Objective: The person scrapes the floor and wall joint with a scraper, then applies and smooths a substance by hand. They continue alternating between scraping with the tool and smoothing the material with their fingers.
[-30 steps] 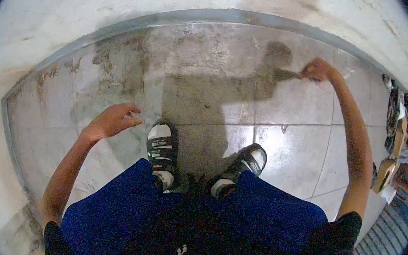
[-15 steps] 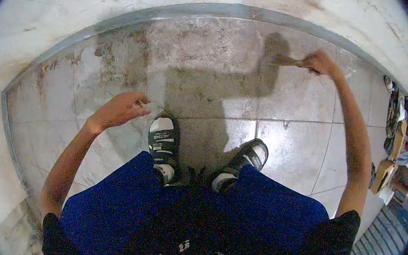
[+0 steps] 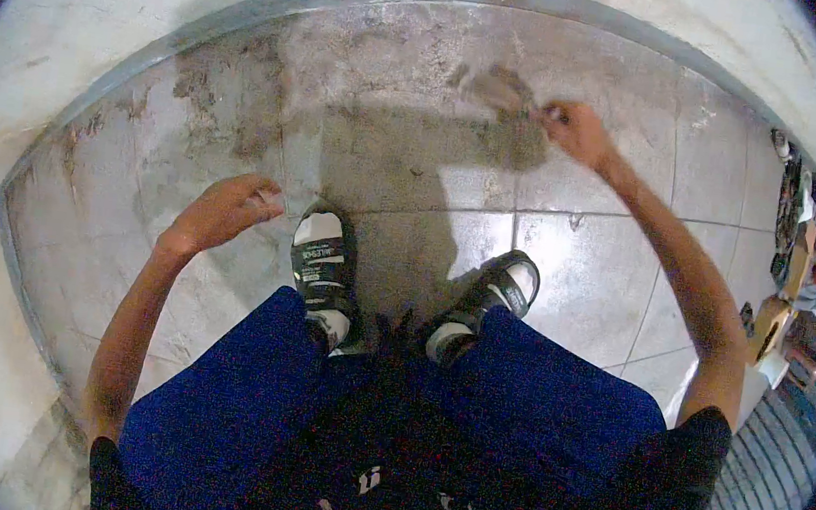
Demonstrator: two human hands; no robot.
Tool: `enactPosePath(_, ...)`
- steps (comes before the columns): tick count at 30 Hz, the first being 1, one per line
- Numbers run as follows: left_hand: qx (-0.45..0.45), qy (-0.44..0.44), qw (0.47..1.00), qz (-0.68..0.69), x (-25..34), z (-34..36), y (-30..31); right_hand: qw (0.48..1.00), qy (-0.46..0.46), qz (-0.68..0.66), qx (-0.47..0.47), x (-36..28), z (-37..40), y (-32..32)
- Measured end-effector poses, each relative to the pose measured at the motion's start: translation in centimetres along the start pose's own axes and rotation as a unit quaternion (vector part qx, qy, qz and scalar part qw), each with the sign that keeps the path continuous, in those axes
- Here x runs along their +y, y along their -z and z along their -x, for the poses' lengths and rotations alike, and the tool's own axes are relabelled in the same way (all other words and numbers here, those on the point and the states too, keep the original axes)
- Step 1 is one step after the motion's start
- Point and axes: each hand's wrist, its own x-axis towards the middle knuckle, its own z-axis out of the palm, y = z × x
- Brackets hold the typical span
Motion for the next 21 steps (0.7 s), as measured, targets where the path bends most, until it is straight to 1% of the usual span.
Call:
enactPosePath(1, -0.012, 0.013, 1.0, 0.001, 0.1, -0.1, 0.1, 0.997, -0.072, -0.016, -0.023, -0.7, 2.7, -0.8)
enactPosePath(2, -0.024, 0.027, 0.999, 0.004, 0.1, -0.1, 0.2, 0.996, -0.064, -0.054, -0.004, 0.5, 5.3, -2.6)
enactPosePath(3, -0.036, 0.04, 0.999, 0.006, 0.0, -0.1, 0.2, 0.982, -0.171, -0.068, -0.043, -0.5, 8.0, -2.9)
enactPosePath(4, -0.041, 0.019, 0.999, -0.029, -0.6, -0.3, 0.0, 0.991, -0.135, -0.014, 0.005, 1.1, 10.8, -4.5)
enactPosePath(5, -0.046, -0.001, 0.997, -0.063, -1.5, -0.6, -0.3, 0.988, -0.132, -0.065, 0.04, 1.5, 13.4, -5.2)
enactPosePath(6, -0.051, -0.021, 0.994, -0.098, -2.2, -0.9, -0.5, 0.989, -0.113, -0.06, 0.069, 2.4, 15.7, -6.1)
enactPosePath(7, -0.048, -0.031, 0.994, -0.098, -2.4, -1.1, -0.5, 0.978, -0.154, -0.126, 0.055, 1.0, 17.6, -5.6)
enactPosePath(8, -0.045, -0.041, 0.993, -0.097, -2.5, -1.6, -0.5, 0.97, -0.192, -0.145, 0.03, 1.7, 19.6, -6.6)
enactPosePath(9, -0.042, -0.051, 0.993, -0.096, -2.5, -2.1, -0.5, 0.975, -0.19, -0.118, 0.008, 1.6, 21.0, -7.0)
enactPosePath(10, -0.038, -0.062, 0.991, -0.114, -2.4, -2.6, -0.3, 0.965, -0.24, -0.104, -0.033, -0.2, 21.6, -6.7)
enactPosePath(12, -0.032, -0.086, 0.984, -0.15, -1.8, -3.4, 0.2, 0.979, -0.126, -0.157, 0.04, 0.0, 23.2, -9.3)
enactPosePath(14, -0.036, -0.063, 0.991, -0.113, -1.0, -3.8, 0.6, 0.987, -0.079, -0.119, 0.078, -0.9, 22.0, -10.9)
enactPosePath(15, -0.038, -0.053, 0.993, -0.096, -0.7, -3.9, 0.6, 0.986, -0.138, -0.088, -0.002, -2.7, 20.2, -9.9)
enactPosePath(18, -0.056, -0.041, 0.994, -0.086, -0.1, -4.6, 0.3, 0.99, -0.137, 0.001, -0.019, -5.6, 13.0, -8.3)
enactPosePath(19, -0.059, -0.048, 0.993, -0.096, 0.1, -4.7, 0.0, 0.993, -0.106, -0.027, 0.041, -6.0, 11.0, -7.8)
enactPosePath(20, -0.059, -0.057, 0.991, -0.107, 0.3, -4.8, -0.1, 0.995, -0.052, -0.039, 0.082, -5.6, 9.4, -7.6)
enactPosePath(21, -0.059, -0.065, 0.989, -0.119, 0.4, -5.0, -0.3, 0.996, -0.071, -0.024, 0.049, -6.4, 9.0, -6.2)
